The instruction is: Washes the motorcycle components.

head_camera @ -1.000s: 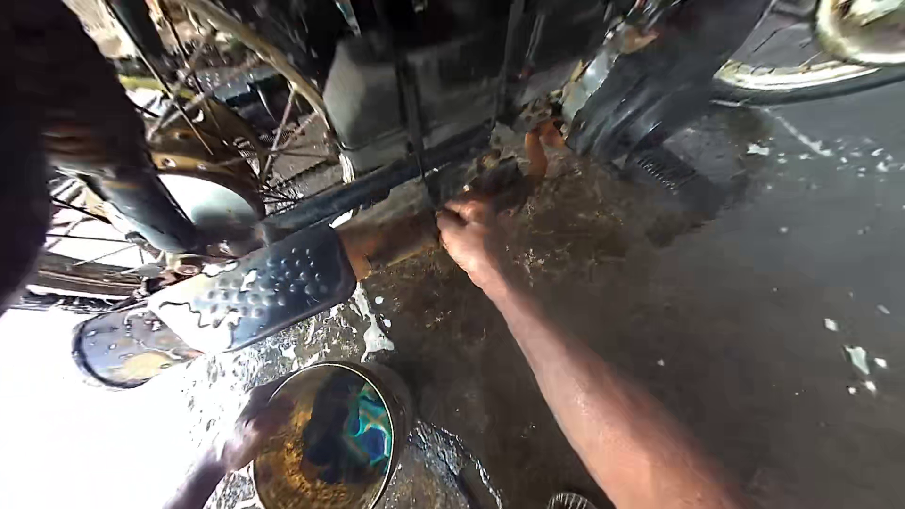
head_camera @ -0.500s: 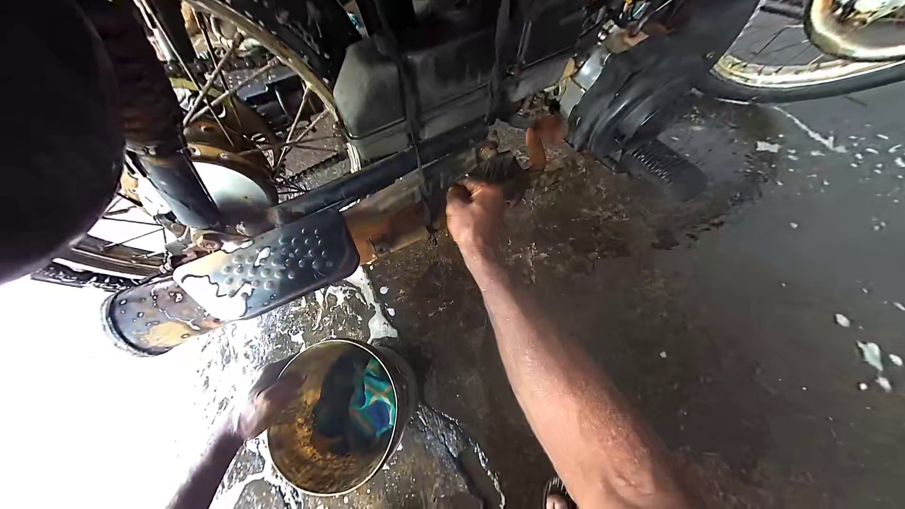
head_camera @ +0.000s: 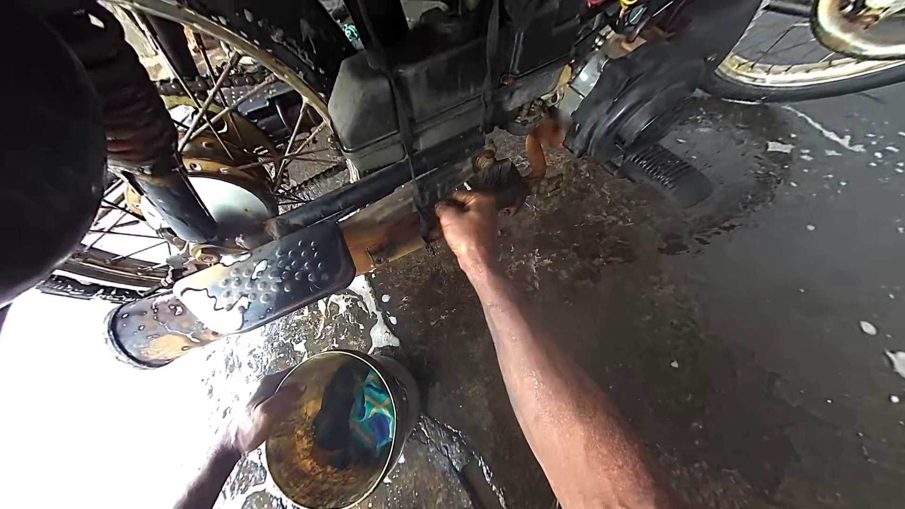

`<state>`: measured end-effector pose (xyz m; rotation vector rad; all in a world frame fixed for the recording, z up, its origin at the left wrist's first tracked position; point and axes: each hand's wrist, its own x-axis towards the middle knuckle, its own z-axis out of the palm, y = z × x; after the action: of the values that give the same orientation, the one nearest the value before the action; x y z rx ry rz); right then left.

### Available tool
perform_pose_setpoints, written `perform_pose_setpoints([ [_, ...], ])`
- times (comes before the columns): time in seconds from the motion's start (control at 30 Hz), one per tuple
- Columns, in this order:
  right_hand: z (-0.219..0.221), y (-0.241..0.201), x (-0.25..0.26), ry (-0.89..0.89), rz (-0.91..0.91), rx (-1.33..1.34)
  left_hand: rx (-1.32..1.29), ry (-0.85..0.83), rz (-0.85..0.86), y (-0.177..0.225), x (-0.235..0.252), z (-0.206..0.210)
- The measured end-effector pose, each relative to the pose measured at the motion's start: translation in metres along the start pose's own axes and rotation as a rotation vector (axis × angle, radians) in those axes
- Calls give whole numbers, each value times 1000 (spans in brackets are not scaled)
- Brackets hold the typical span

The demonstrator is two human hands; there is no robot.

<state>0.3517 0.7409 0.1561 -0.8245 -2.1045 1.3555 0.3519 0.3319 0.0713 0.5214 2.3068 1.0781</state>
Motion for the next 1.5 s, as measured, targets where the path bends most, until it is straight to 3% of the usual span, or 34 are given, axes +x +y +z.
perform_pose_setpoints([
  [0.13,3,-3,-1,26,47,-37,2,2,-38,1,-3,1],
  [0.2,0,5,-10,-7,-46,29,3,-5,-27,0,-2,0],
  [0.33,2,33,-15,137,-121,98,7,-53,-35,2,-4,-4],
  [0.43,10,28,-37,157,-203,113,22,-72,-78,7,-9,-10],
  [0.73,5,17,-31,55,-151,-3,37,54,-251,-32,-60,-48],
  [0.83,4,27,-21,140,-141,0,1,108,-308,-55,-89,-57],
  [0.93,6,23,-36,83,-226,-32,-55,137,-342,-72,-108,-62],
  [1.07,7,29,-31,130,-162,5,-22,205,-343,-76,-116,-54],
  [1.17,9,24,-45,61,-163,-3,-19,227,-347,-75,-114,-51],
  [1.27,13,27,-40,195,-135,20,-35,246,-348,-76,-112,-51],
  [1.37,23,24,-58,193,-150,57,-41,248,-360,-77,-114,-50],
  [1.5,16,30,-44,233,-100,70,-47,264,-342,-77,-116,-47],
])
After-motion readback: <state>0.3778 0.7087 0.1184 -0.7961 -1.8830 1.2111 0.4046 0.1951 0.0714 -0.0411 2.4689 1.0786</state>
